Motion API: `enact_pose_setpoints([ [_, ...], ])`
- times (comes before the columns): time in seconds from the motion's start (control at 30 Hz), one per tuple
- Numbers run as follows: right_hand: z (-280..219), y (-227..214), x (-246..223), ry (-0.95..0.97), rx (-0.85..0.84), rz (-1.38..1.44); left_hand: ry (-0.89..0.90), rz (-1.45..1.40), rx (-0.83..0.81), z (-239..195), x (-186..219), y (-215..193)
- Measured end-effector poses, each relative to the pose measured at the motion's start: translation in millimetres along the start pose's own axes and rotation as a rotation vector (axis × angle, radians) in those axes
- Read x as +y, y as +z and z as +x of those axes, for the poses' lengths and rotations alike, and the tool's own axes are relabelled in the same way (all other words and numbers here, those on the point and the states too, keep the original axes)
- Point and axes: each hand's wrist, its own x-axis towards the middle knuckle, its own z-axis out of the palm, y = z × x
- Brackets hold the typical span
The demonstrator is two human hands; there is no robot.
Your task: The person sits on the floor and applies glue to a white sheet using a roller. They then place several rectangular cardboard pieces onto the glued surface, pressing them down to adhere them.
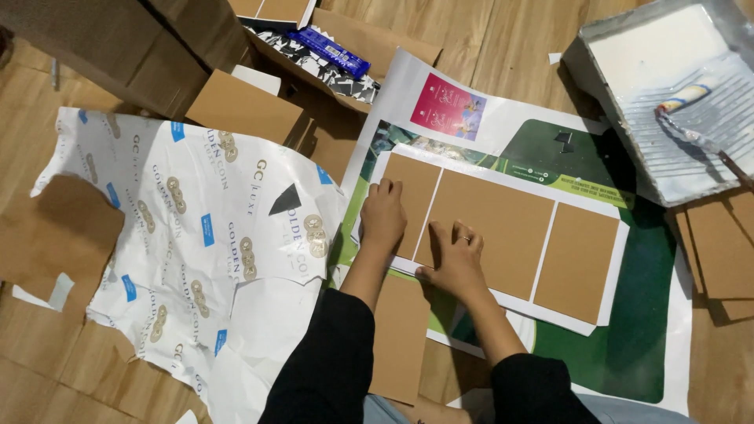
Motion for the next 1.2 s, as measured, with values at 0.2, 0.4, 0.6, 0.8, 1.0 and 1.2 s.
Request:
enact_pose_setpoints([
  [0.2,-2.9,-3.3,-0.4,0.001,-0.015,0.005,-0.121,-0.215,-0.580,-1.7,6.5,-68.5],
  [0.4,-3.9,3.2,-9.5,0.005,0.069,-0.011,-0.128,-0.277,-0.587,-7.2,11.1,-82.6],
  [0.6,4.4,20.8,-6.7,0.017,0.164,-0.060,-0.246,-0.135,-0.704,-6.8,38.8,-74.4],
  [0.8,1.4,22.5,-8.4,-0.023,0.268,-0.120,-0.352,-0.201,-0.680,-17.2,60.3,-83.8],
  [1.0,2.1,24.6,-5.0,-0.038,0.261,-0.092,-0.332,-0.306,-0.619,-25.6,45.0,-47.0],
  [1.2,4.3,33.4,1.2,-0.054,0.298,-0.119,-0.336,-0.247,-0.585,-27.8,51.4,-51.4],
])
